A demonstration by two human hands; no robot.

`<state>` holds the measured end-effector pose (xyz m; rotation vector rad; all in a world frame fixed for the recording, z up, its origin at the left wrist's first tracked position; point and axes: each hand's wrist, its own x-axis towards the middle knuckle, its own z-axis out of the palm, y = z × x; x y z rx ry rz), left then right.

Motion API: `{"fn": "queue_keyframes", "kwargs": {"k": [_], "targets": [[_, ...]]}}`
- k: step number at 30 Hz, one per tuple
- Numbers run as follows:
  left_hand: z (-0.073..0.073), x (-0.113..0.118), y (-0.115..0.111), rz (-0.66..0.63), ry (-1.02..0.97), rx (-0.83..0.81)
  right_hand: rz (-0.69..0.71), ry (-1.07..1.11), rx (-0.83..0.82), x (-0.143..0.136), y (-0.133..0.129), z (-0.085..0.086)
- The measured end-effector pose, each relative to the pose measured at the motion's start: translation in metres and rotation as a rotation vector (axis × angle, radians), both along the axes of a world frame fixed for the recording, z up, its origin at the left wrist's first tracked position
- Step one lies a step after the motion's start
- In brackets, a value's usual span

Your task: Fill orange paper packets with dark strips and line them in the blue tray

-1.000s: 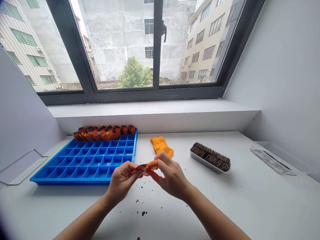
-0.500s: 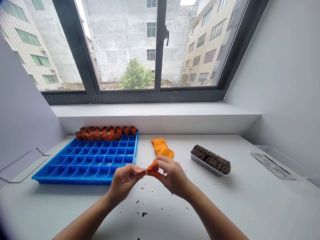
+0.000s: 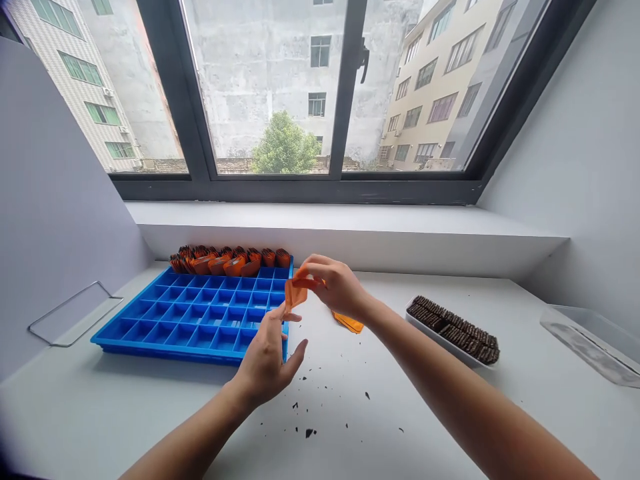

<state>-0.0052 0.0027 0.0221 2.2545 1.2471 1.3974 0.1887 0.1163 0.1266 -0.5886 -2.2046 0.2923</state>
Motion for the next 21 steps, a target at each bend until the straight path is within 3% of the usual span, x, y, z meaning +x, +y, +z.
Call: {"fn": "queue_keyframes", "kwargs": {"k": [5,10,15,21], "targets": [[-0.005,-0.004,0.005,0.069,0.023,-0.027,-0.097,-0.236,0.027,-0.073,0.064,0.009],[-0.006,-0.003,0.007,0.009,0.068,-0.011,-0.091,-0.348,0.018,-0.132,0.114,-0.017],[-0.006,0.0,0.006,-0.004,0.076,-0.022,-0.089,-0.413,0.003,-0.157,0.14,-0.045],[-0.002,0.001,0.003,-0.039,0.097,-0.027,-0.1,-0.478,-0.038,-0.168,0.151,-0.06]]}}
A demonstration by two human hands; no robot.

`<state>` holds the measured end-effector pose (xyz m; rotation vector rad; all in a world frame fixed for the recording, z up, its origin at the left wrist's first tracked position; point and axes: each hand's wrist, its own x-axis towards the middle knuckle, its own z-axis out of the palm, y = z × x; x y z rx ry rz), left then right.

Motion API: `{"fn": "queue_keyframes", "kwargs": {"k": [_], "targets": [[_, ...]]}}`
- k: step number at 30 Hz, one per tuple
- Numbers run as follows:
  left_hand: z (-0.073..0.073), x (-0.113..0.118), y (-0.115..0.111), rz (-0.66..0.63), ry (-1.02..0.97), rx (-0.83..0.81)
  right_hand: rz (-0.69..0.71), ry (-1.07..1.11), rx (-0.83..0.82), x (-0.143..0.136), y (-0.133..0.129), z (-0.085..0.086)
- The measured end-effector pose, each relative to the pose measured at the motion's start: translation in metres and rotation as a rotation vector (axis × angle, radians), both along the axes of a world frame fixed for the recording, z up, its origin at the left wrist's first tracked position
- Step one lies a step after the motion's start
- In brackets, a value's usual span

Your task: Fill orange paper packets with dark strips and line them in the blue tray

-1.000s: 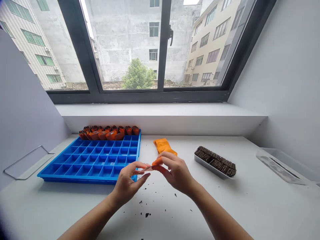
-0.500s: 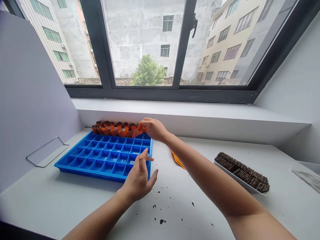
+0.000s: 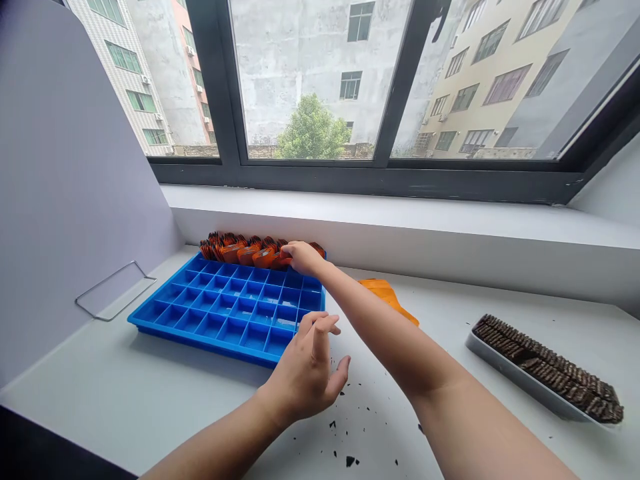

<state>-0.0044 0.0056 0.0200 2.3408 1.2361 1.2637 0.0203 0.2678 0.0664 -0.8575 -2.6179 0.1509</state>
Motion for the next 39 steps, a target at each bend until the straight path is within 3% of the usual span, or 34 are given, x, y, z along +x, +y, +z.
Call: {"fn": "queue_keyframes", "kwargs": {"k": [6,10,16,23,27,32,39], "targets": [[-0.001,-0.002,0.002,-0.007,0.028,-0.007,-0.103,0.063,0.025,-0.008,-0.014,-0.003],[-0.003,-0.003,0.004,0.01,0.087,-0.006,-0.14,0.147,0.035,0.007,-0.033,0.006],[-0.003,-0.003,0.004,0.023,0.178,-0.002,-0.281,0.171,0.023,0.076,-0.071,0.012],[-0.004,-0.002,0.004,0.024,0.176,0.031,-0.592,0.146,-0.052,0.185,-0.129,-0.006],[-0.002,-0.003,0.004,0.024,0.169,0.019,-0.767,0.119,-0.096,0.23,-0.154,-0.017],[0.002,-0.004,0.004,0.015,0.166,-0.022,-0.87,0.056,-0.168,0.258,-0.176,-0.029],[0.003,-0.006,0.005,-0.004,0.123,-0.022,-0.96,-0.034,-0.226,0.259,-0.177,-0.045]]}}
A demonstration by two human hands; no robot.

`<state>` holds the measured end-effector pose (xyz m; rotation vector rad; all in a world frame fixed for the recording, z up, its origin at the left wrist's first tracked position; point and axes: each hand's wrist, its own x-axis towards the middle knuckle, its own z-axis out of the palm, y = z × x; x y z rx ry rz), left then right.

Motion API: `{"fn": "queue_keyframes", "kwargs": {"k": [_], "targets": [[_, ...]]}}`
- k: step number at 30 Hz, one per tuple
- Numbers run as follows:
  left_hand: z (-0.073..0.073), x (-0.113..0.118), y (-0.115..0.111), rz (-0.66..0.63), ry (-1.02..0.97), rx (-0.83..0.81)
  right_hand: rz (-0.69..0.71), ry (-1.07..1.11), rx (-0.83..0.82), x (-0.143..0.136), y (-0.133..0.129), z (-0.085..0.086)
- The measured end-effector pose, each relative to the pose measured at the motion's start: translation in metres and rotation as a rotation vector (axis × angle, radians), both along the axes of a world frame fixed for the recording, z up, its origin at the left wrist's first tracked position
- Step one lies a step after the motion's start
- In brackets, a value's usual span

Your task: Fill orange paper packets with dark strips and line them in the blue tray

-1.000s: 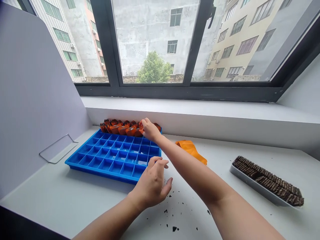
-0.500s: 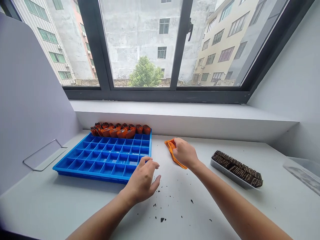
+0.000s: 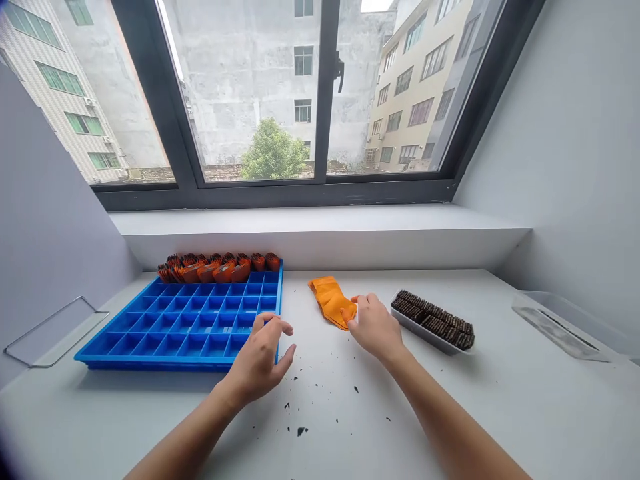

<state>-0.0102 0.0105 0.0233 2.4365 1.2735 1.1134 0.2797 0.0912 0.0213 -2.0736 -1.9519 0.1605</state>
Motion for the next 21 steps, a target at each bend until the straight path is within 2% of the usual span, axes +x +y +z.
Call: {"fn": "queue_keyframes", "kwargs": {"k": [7,15,18,21], "targets": [[0.0,-0.003,0.001,-0.018,-0.015,-0.034,-0.023,0.031,-0.05,0.003,0.009,-0.01],[0.0,-0.004,0.001,-0.014,-0.02,-0.027,-0.018,0.162,0.094,0.01,0.003,-0.004],[0.0,-0.004,0.001,0.001,-0.029,-0.017,0.03,0.236,0.133,0.011,0.0,0.003],[0.001,-0.004,0.0,0.028,-0.055,0.009,0.155,0.326,0.13,0.007,-0.005,0.014]]}}
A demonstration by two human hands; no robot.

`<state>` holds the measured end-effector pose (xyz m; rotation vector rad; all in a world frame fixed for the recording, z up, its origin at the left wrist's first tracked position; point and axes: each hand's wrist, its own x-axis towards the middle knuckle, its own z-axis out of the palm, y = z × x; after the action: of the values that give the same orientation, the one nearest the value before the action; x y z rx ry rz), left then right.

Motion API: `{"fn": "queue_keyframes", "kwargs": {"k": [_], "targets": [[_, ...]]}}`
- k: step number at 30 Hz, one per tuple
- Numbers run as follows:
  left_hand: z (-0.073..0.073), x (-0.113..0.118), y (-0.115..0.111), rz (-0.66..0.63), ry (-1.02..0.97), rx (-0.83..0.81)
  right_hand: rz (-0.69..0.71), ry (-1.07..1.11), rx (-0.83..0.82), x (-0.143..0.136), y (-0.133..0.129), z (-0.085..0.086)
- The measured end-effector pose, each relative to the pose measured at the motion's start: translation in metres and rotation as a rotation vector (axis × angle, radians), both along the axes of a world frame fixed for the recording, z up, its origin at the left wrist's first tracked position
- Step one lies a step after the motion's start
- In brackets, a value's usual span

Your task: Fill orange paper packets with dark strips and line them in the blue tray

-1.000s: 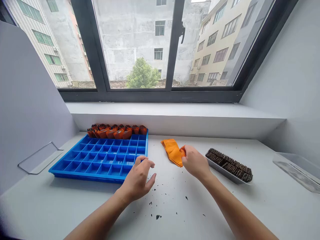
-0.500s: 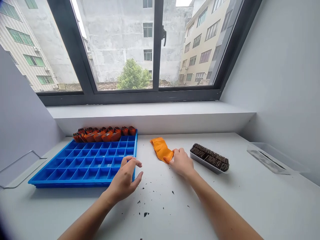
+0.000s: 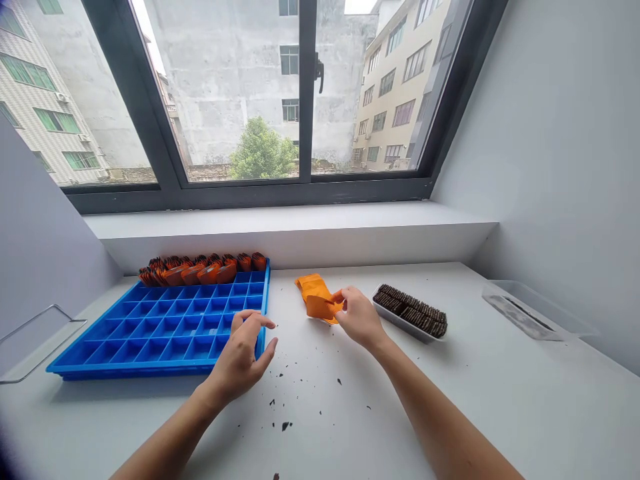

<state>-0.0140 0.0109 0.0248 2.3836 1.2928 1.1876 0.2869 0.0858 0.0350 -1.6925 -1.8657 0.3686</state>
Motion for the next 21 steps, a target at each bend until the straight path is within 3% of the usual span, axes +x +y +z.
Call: {"fn": "queue_keyframes", "kwargs": {"k": [7,13,17,21], "targets": [[0.006,0.0,-0.002,0.007,-0.034,0.104,0.478,0.384,0.014,-0.034,-0.031,0.016],[0.011,0.0,-0.001,-0.166,-0.06,0.075,0.63,0.457,-0.008,-0.05,-0.053,0.022],[0.016,0.002,-0.005,-0.27,-0.014,-0.008,0.711,0.408,0.142,-0.051,-0.053,0.017],[0.018,0.004,-0.009,-0.296,0.001,-0.026,0.792,0.395,0.269,-0.053,-0.053,0.013]]}}
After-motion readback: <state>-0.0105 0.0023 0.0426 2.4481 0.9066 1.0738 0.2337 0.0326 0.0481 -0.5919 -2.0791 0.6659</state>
